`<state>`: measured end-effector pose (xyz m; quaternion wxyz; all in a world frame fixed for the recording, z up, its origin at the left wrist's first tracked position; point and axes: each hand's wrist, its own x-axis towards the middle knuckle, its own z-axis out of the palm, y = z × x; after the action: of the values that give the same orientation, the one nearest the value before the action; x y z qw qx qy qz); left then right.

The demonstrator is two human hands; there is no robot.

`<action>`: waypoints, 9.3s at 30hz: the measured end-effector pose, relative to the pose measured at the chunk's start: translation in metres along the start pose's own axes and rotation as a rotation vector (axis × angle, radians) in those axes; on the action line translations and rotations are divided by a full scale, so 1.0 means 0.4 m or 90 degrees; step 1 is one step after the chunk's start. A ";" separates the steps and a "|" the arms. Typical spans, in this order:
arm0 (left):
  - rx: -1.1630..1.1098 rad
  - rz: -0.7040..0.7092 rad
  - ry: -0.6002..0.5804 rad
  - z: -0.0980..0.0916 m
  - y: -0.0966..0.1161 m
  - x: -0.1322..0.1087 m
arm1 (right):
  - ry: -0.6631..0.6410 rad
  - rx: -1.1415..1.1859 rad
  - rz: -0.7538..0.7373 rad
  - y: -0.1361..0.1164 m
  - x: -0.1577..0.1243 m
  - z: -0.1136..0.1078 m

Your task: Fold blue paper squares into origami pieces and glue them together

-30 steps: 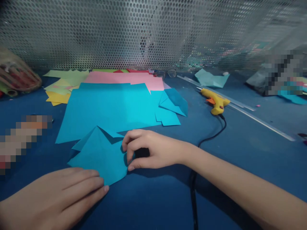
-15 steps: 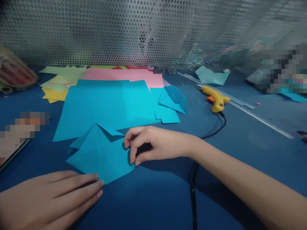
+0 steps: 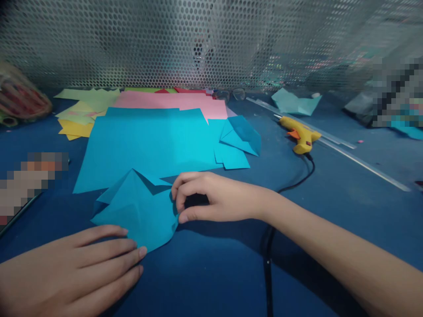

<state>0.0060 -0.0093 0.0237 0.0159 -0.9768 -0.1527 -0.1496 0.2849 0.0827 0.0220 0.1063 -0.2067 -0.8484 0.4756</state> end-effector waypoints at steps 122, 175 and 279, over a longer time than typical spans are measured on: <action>0.008 -0.076 -0.108 0.079 0.087 -0.036 | 0.217 -0.178 0.073 -0.016 0.006 0.087; 0.078 -0.154 0.017 0.053 0.061 -0.006 | 0.237 -0.199 0.126 -0.036 0.008 0.111; 0.014 -0.027 -0.135 0.021 0.005 0.006 | 0.137 -0.506 -0.306 -0.007 -0.023 0.044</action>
<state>0.0112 -0.0099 0.0164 0.0075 -0.9835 -0.1755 -0.0435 0.2857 0.0639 0.0152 0.2134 -0.0777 -0.9725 0.0524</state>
